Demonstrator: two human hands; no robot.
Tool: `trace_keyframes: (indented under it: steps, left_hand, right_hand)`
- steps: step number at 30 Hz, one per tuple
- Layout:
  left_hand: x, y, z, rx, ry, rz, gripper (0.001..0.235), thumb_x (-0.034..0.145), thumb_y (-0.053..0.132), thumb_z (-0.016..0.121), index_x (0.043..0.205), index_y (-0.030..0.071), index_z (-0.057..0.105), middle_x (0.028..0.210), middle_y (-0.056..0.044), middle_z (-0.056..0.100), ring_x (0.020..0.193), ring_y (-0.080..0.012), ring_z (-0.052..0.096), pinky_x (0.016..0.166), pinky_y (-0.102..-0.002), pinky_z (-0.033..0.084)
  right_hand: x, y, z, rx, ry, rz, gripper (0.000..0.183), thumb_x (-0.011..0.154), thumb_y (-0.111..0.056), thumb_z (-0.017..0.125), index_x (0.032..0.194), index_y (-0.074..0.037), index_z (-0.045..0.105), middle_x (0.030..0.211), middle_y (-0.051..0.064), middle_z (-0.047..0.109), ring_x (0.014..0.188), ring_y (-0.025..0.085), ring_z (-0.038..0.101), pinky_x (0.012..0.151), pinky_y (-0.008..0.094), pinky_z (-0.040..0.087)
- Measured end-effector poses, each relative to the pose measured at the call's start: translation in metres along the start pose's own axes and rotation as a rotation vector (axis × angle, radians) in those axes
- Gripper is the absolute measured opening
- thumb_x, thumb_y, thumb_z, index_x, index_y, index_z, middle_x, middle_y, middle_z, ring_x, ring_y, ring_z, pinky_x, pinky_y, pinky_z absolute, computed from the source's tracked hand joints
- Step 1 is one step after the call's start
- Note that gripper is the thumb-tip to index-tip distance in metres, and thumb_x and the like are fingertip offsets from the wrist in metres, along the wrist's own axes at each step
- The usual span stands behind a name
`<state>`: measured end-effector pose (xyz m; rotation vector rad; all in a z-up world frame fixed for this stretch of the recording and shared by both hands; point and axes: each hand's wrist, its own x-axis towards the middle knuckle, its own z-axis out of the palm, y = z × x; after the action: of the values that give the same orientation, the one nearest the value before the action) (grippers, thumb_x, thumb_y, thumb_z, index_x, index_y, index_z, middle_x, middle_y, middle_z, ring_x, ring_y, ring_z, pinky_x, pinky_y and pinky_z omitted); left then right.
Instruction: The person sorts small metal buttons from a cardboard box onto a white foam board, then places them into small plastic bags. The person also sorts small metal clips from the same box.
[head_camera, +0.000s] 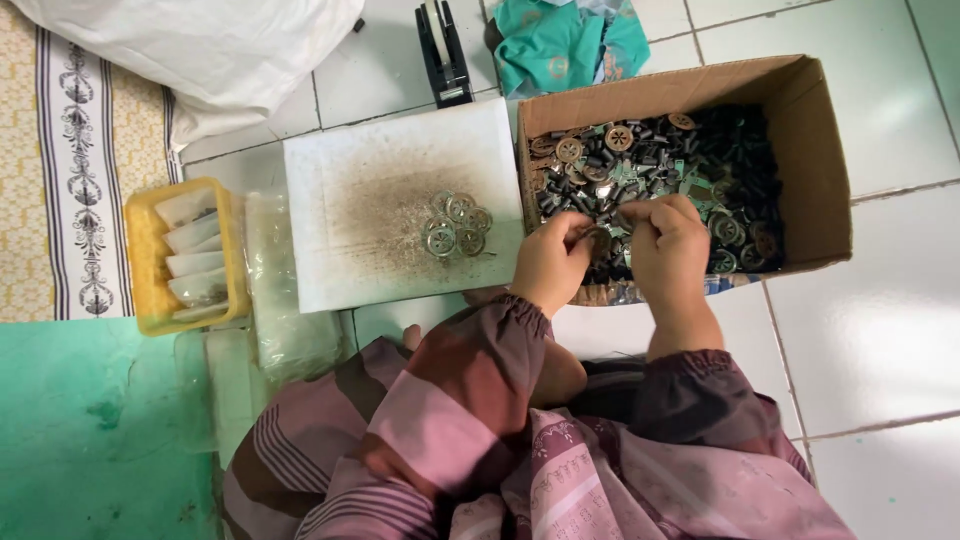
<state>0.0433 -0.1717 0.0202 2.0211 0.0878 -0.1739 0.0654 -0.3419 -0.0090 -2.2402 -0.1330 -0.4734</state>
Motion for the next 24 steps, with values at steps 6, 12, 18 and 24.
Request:
trace_keyframes:
  steps: [6, 12, 18, 24]
  left_hand:
    - [-0.024, -0.065, -0.011, -0.001, 0.315, 0.107, 0.019, 0.085, 0.02, 0.08, 0.104, 0.022, 0.077, 0.087, -0.004, 0.077, 0.087, -0.0241, 0.076, 0.072, -0.034, 0.065]
    - [-0.012, -0.053, -0.023, -0.208, 0.226, 0.001, 0.021, 0.089, 0.016, 0.076, 0.11, 0.021, 0.077, 0.092, -0.004, 0.077, 0.082, -0.0151, 0.074, 0.068, -0.028, 0.064]
    - [-0.006, -0.051, -0.028, 0.002, 0.146, 0.262, 0.035, 0.089, 0.004, 0.071, 0.122, 0.014, 0.072, 0.095, -0.013, 0.071, 0.088, -0.0312, 0.074, 0.059, -0.031, 0.066]
    - [-0.007, -0.033, -0.055, 0.324, 0.117, 0.459, 0.032, 0.099, 0.017, 0.064, 0.13, 0.012, 0.065, 0.126, -0.018, 0.062, 0.116, -0.0394, 0.065, 0.103, -0.054, 0.053]
  right_hand:
    - [0.013, -0.047, -0.016, 0.132, -0.397, 0.058, 0.024, 0.079, -0.008, 0.087, 0.102, -0.008, 0.083, 0.096, 0.016, 0.075, 0.074, 0.029, 0.069, 0.064, 0.037, 0.057]
    - [0.019, -0.056, 0.014, 0.184, -0.513, 0.225, 0.019, 0.076, -0.008, 0.087, 0.094, -0.006, 0.081, 0.091, 0.009, 0.075, 0.077, 0.02, 0.067, 0.066, 0.033, 0.058]
    - [0.035, -0.046, 0.009, 0.126, -0.532, 0.186, 0.011, 0.078, -0.002, 0.082, 0.089, -0.002, 0.08, 0.088, 0.012, 0.075, 0.078, 0.024, 0.068, 0.067, 0.033, 0.057]
    - [0.028, -0.021, 0.018, -0.078, -0.34, -0.085, 0.02, 0.089, 0.002, 0.073, 0.106, -0.008, 0.08, 0.098, 0.009, 0.073, 0.086, 0.027, 0.069, 0.069, 0.033, 0.06]
